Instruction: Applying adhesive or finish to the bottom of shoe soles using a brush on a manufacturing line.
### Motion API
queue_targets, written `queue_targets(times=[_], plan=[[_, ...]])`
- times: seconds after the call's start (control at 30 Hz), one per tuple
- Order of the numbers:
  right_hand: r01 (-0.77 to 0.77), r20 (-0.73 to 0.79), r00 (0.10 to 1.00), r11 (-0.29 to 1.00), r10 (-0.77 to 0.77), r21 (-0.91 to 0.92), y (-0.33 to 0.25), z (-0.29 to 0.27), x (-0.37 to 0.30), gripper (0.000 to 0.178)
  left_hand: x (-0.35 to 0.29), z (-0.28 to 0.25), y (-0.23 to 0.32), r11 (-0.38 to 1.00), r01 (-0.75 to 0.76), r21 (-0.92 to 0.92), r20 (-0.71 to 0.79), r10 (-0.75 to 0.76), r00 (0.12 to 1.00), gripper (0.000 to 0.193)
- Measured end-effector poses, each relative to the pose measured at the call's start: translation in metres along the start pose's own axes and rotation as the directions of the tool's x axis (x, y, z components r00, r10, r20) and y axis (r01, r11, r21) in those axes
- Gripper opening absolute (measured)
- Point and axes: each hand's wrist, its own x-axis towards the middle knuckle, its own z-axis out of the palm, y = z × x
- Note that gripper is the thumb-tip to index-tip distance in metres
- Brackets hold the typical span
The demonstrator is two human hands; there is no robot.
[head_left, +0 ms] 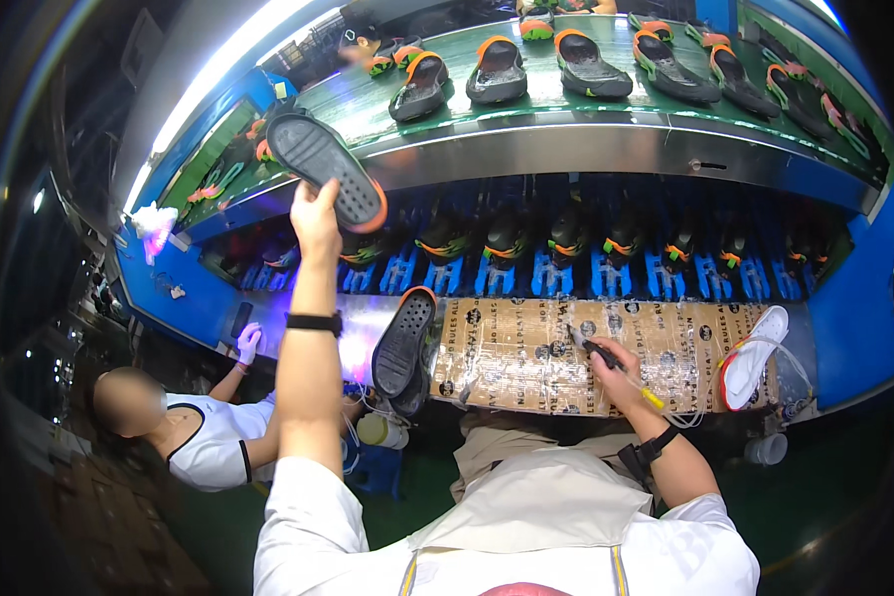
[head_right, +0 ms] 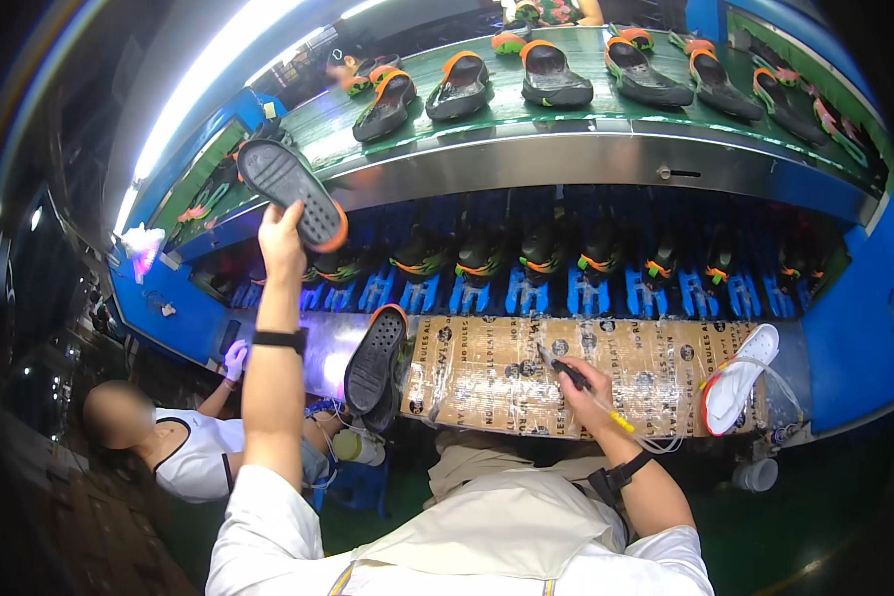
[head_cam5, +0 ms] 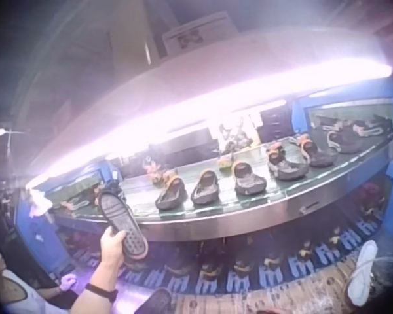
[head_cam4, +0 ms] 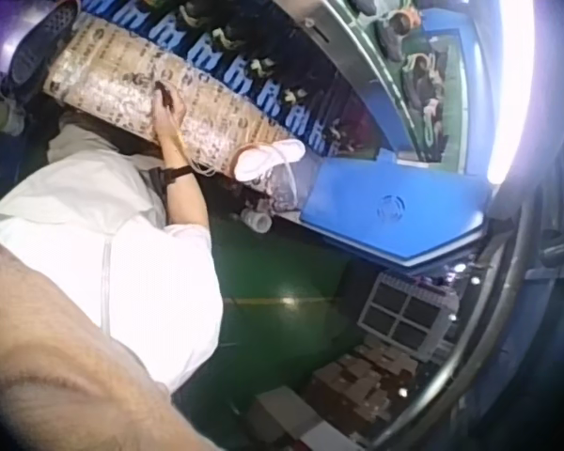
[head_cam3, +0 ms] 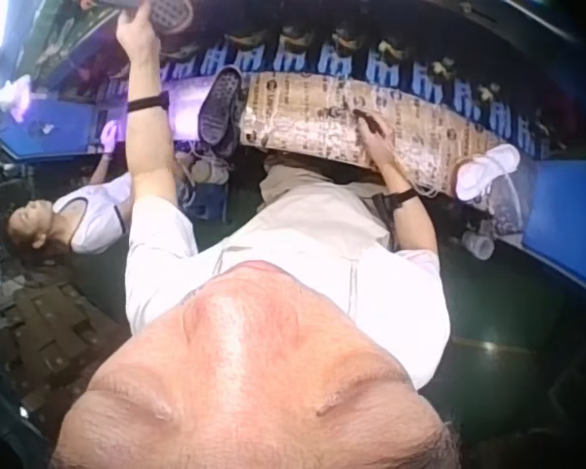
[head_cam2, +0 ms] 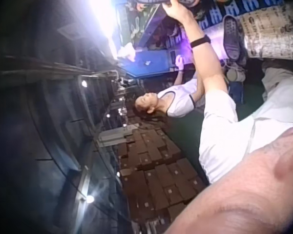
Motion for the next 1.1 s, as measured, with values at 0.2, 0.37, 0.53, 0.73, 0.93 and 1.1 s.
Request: queue_targets(times=[0.2, 0.37, 0.53, 0.73, 0.93, 1.1], plan=[[-0.082, -0.003, 0.996, 0.956, 0.087, 0.281, -0.018, 0.006, -0.004, 0.019, -0.151, 0.025, 0.000, 0.720, 0.632, -0.287, 0.263, -0.575, 0.775, 0.027], [-0.067, 0.102, 0.994, 0.909, 0.027, 0.412, -0.081, 0.010, 0.001, 0.021, -0.268, 0.045, -0.029, 0.329, 0.822, -0.465, 0.487, -0.680, 0.548, 0.056], [-0.095, 0.238, 0.971, 0.898, -0.011, 0.430, -0.121, 0.032, 0.009, 0.022, -0.324, 0.064, -0.023, 0.288, 0.737, -0.612, 0.485, -0.599, 0.637, 0.073], [-0.083, 0.228, 0.973, 0.911, -0.013, 0.405, -0.129, 0.066, 0.023, 0.021, -0.347, 0.080, -0.008, 0.099, 0.814, -0.572, 0.542, -0.699, 0.466, 0.093], [-0.045, 0.166, 0.986, 0.952, -0.006, 0.303, -0.138, 0.082, 0.028, 0.021, -0.355, 0.089, -0.002, 0.116, 0.827, -0.550, 0.499, -0.749, 0.437, 0.082], [0.181, 0.179, 0.967, 0.983, -0.184, 0.037, -0.141, 0.079, 0.013, 0.023, -0.352, 0.092, -0.019, 0.254, 0.788, -0.561, 0.490, -0.665, 0.563, 0.075]])
